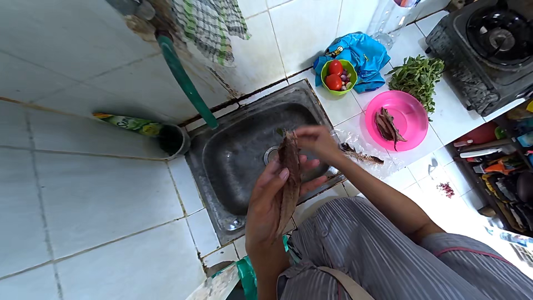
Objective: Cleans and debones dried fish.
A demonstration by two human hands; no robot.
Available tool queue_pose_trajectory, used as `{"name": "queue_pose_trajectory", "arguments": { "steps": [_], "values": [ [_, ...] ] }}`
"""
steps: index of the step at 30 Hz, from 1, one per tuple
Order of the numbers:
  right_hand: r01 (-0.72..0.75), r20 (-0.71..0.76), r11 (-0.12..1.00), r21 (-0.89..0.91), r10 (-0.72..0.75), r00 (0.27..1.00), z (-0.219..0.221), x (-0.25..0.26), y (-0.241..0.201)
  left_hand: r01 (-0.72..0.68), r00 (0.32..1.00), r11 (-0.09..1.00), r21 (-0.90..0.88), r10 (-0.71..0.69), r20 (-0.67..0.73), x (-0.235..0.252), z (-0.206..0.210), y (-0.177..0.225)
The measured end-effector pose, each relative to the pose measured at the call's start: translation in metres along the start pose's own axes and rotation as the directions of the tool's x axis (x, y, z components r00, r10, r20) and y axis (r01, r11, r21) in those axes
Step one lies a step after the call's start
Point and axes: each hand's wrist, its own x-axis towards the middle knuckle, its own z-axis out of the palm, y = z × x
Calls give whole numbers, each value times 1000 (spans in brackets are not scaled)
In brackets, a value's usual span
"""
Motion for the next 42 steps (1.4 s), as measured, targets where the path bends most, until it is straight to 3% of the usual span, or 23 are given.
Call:
{"name": "queue_pose_trajectory", "arguments": {
  "steps": [1,3,6,9,11,16,22,30,42],
  "values": [
    [-12,140,956,-292,55,989,4,-6,18,-2,1000,1000,-5,2,-1,0,1,0],
    [34,246,837,-546,121,962,10,-10,22,-7,1000,1000,26,7,-24,1,2,2],
    [47,138,851,-522,30,990,1,-2,-13,-9,995,995,95,19,-98,-4,4,-1],
    [220,90,852,-475,-201,975,-12,10,-24,-23,990,990,138,42,-137,-3,7,-1],
    [266,43,846,-462,-278,960,-18,11,-31,-36,985,985,167,63,-160,-2,9,-2],
    [162,-111,913,-374,-218,970,-11,-13,-76,-124,957,958,257,184,-224,-2,16,-6],
    [223,-184,966,-128,-244,952,19,-22,-105,-227,894,924,308,323,-312,6,26,-18],
    [266,-274,950,-165,-303,913,37,-18,-105,-364,863,870,334,449,-231,13,18,-29],
    [218,-280,966,-139,-249,927,36,-18,-107,-378,863,863,337,460,-209,15,16,-32]
  ]
}}
